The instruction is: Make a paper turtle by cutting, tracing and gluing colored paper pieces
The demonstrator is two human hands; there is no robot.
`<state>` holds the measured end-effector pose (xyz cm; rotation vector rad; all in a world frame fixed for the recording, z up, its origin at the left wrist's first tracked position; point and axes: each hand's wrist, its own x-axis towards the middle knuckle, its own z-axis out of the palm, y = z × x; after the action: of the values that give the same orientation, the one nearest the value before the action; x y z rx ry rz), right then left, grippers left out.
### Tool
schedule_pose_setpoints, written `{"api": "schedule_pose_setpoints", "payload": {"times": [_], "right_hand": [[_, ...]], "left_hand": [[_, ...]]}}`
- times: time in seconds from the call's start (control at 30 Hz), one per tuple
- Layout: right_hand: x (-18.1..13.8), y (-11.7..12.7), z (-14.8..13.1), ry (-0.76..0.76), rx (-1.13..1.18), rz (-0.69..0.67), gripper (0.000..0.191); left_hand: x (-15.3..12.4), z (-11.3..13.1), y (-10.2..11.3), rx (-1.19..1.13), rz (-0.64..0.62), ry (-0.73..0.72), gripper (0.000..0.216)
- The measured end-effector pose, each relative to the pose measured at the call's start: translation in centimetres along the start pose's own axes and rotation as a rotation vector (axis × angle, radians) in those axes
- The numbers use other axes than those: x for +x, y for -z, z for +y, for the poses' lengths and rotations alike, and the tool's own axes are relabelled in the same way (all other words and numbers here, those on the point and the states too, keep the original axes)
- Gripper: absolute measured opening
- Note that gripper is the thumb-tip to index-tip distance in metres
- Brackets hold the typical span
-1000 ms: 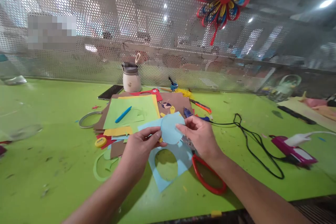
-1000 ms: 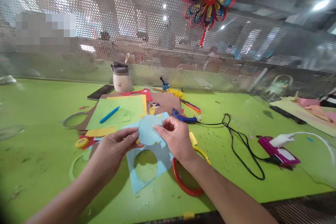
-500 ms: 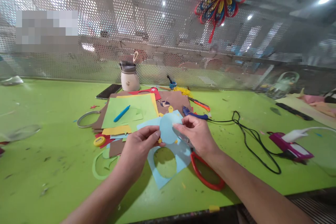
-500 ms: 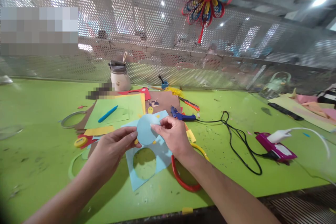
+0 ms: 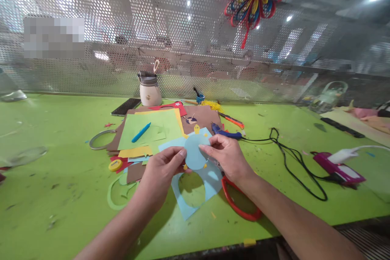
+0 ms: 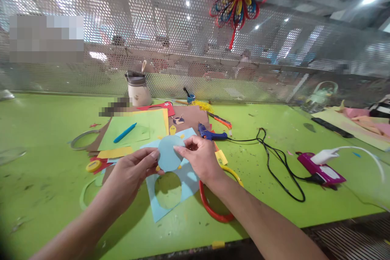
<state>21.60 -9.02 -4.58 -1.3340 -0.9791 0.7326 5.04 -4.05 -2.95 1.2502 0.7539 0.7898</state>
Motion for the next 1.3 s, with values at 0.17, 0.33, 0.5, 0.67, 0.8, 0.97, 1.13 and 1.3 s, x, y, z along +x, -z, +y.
{"api": "schedule_pose_setpoints", "payload": {"times": [0.17,0.33,0.5,0.67,0.8,0.97,1.13,1.3], "right_hand": [[-0.31,-0.22,-0.29,0.011,-0.009,-0.019,0.020],[-0.54,-0.56,-0.56,0.024,-0.011,-0.011,0.019],[-0.41,-0.86,-0.76,0.062,0.066,0.019,0.024],[-0.32,-0.84,-0.54,0.012,0.194,-0.015,0.037],[-0.51,-0.67,-0.45,-0.086,0.256,-0.127,0.027],[-0.68,-0.58,-0.59,-0.112,0.253,-0.186,0.028],[-0.49,-0.56,-0.44,-0.105,0.225,-0.166,0.025],[-0.48,-0.34,-0.26,-0.091,0.203,-0.159,0.024]], "left_hand": [[0.20,-0.16,0.09,0.027,0.044,0.030,0.026],[0.26,-0.39,0.22,0.050,0.046,0.017,0.026],[0.24,-0.30,0.12,0.067,0.074,0.006,0.027],[0.28,-0.31,0.21,0.049,0.068,0.015,0.026],[0.07,-0.20,0.23,0.035,0.070,0.014,0.025],[0.02,-0.28,0.28,0.012,0.064,0.005,0.023],[0.13,-0.37,0.24,0.005,0.051,-0.011,0.023],[-0.07,-0.18,0.09,0.009,0.031,-0.009,0.022]]}}
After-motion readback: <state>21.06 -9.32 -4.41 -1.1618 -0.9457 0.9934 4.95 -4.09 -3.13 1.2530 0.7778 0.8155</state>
